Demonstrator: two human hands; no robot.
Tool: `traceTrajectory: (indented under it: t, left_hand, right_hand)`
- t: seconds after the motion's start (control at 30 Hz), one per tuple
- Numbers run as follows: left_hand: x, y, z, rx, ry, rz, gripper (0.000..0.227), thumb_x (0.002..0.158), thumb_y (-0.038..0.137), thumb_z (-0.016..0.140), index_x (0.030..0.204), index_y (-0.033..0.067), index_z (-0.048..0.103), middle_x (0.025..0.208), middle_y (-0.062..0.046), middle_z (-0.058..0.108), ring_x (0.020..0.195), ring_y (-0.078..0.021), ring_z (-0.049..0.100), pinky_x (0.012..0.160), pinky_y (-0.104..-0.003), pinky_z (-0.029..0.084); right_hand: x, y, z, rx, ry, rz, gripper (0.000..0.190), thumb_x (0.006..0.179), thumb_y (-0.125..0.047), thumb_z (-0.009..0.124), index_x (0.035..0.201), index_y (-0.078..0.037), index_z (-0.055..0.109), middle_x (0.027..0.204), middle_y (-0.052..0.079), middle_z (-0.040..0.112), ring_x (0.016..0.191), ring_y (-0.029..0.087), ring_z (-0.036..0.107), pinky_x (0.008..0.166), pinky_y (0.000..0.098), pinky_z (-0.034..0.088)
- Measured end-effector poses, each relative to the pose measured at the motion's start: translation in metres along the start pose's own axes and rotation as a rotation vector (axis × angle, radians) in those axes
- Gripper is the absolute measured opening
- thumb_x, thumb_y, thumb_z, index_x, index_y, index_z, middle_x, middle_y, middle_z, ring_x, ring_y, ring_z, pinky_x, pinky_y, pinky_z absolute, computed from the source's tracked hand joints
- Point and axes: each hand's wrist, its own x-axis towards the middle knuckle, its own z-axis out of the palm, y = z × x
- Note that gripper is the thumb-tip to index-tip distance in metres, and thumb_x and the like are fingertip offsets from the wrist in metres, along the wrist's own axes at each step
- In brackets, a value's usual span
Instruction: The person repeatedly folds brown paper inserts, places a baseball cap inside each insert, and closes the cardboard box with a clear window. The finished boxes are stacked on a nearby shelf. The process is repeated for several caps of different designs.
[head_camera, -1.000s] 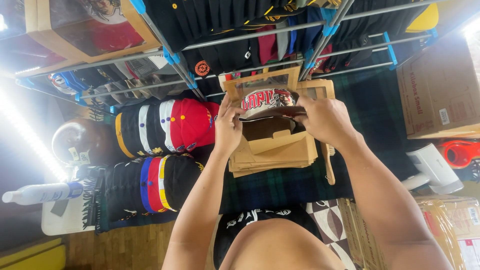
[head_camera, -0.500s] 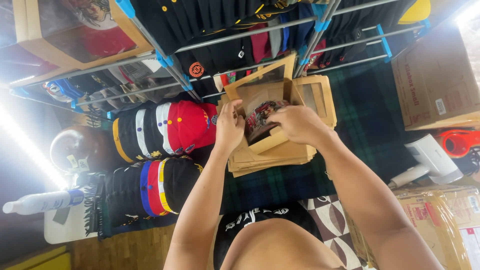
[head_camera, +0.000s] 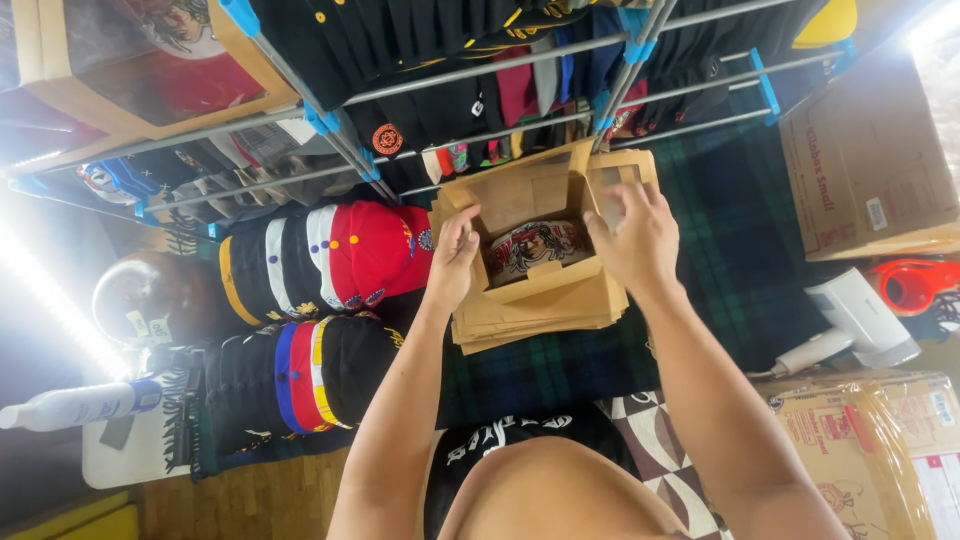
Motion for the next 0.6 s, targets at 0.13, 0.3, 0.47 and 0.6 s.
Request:
traceTrajectory:
  t: [0.13, 0.3, 0.47, 0.6]
  left_hand:
    - [0.010, 0.009, 0.006, 0.091, 0.028, 0.062, 0.035, 0.109, 0.014, 0.051, 0.144, 0.0148, 0.053, 0.135, -0.012, 0.054, 0.133, -0.0296, 0.048, 0.116, -0.052, 0.036]
    - [0.002, 0.032, -0.003, 0.280, 0.001, 0.073, 0.037, 0.105, 0.010, 0.058, 0.140, 0.0189, 0.053, 0.130, -0.010, 0.060, 0.129, -0.0317, 0.055, 0.111, -0.049, 0.043]
    - [0.015, -0.006, -0.012, 0.337, 0.020, 0.033, 0.042, 0.100, 0.005, 0.061, 0.139, 0.0183, 0.054, 0.133, -0.011, 0.061, 0.133, -0.0356, 0.054, 0.113, -0.052, 0.041]
    - [0.018, -0.011, -0.010, 0.330, 0.067, -0.004, 0.035, 0.100, 0.009, 0.063, 0.132, 0.0236, 0.058, 0.129, -0.007, 0.065, 0.128, -0.0337, 0.059, 0.109, -0.049, 0.045]
  right_hand:
    - [0.006, 0.014, 0.007, 0.246, -0.319, 0.524, 0.049, 0.071, -0.027, 0.077, 0.119, -0.027, 0.066, 0.095, -0.003, 0.070, 0.094, 0.021, 0.072, 0.079, 0.0388, 0.058]
    - [-0.020, -0.012, -0.007, 0.349, -0.225, 0.543, 0.044, 0.072, -0.012, 0.067, 0.116, -0.020, 0.065, 0.081, 0.002, 0.062, 0.079, 0.025, 0.070, 0.074, 0.0402, 0.055]
    - [-0.028, -0.005, 0.028, 0.526, -0.289, 0.463, 0.034, 0.092, -0.040, 0.077, 0.120, -0.021, 0.071, 0.098, 0.016, 0.064, 0.096, 0.037, 0.070, 0.081, 0.0420, 0.057]
    - [0.005, 0.014, 0.034, 0.448, -0.209, 0.406, 0.020, 0.088, -0.025, 0.081, 0.104, -0.015, 0.075, 0.107, 0.014, 0.054, 0.089, 0.030, 0.067, 0.072, 0.0388, 0.055]
